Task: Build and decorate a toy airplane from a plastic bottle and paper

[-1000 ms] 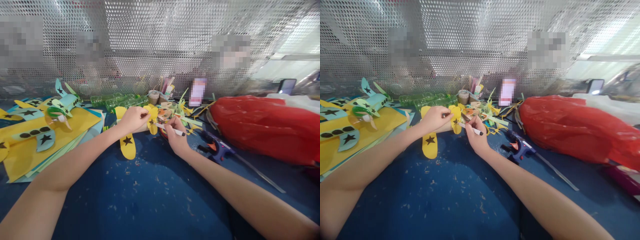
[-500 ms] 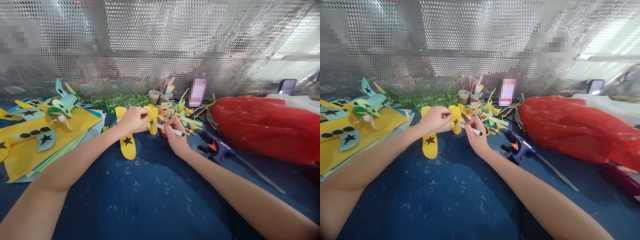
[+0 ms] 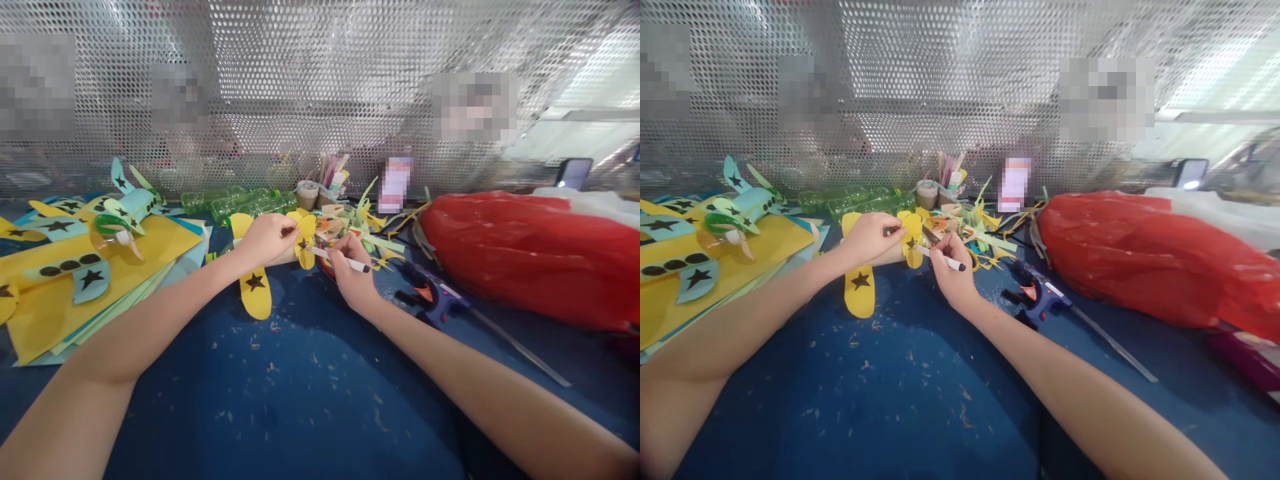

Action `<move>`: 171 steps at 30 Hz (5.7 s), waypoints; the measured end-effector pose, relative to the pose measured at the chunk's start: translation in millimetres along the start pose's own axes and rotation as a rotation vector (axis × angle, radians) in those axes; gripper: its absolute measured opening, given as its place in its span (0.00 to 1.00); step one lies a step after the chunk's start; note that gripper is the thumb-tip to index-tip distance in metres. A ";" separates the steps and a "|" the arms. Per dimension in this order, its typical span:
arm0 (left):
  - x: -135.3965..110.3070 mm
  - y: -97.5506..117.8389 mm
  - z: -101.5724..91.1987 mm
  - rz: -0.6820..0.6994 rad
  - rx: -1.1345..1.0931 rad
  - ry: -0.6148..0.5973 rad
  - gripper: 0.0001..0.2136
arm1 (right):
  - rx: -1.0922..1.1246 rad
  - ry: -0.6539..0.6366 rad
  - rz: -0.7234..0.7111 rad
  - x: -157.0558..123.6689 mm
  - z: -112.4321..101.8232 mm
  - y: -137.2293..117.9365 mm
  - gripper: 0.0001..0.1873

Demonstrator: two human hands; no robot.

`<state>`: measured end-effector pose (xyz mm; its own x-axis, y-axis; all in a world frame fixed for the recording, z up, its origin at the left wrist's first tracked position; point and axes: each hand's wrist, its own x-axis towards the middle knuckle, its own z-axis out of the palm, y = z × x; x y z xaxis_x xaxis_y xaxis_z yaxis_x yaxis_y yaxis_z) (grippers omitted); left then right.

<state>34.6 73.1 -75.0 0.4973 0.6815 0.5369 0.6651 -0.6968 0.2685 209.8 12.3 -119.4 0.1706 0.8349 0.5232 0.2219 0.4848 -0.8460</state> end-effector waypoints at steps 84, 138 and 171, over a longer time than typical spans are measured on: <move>-0.2 -2.5 2.2 0.017 0.017 0.026 0.14 | 0.028 0.043 0.037 1.0 -0.6 1.4 0.10; 0.5 -0.4 -0.3 -0.004 0.023 0.003 0.14 | 0.018 0.060 0.023 1.3 -1.1 2.7 0.10; 0.1 -0.3 -0.5 -0.009 0.007 -0.011 0.13 | -0.005 0.041 0.011 1.3 -1.5 4.0 0.09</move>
<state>34.2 73.3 -74.6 0.4972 0.6905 0.5254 0.6738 -0.6888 0.2676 212.3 14.9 -122.0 0.2117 0.8288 0.5179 0.2245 0.4745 -0.8511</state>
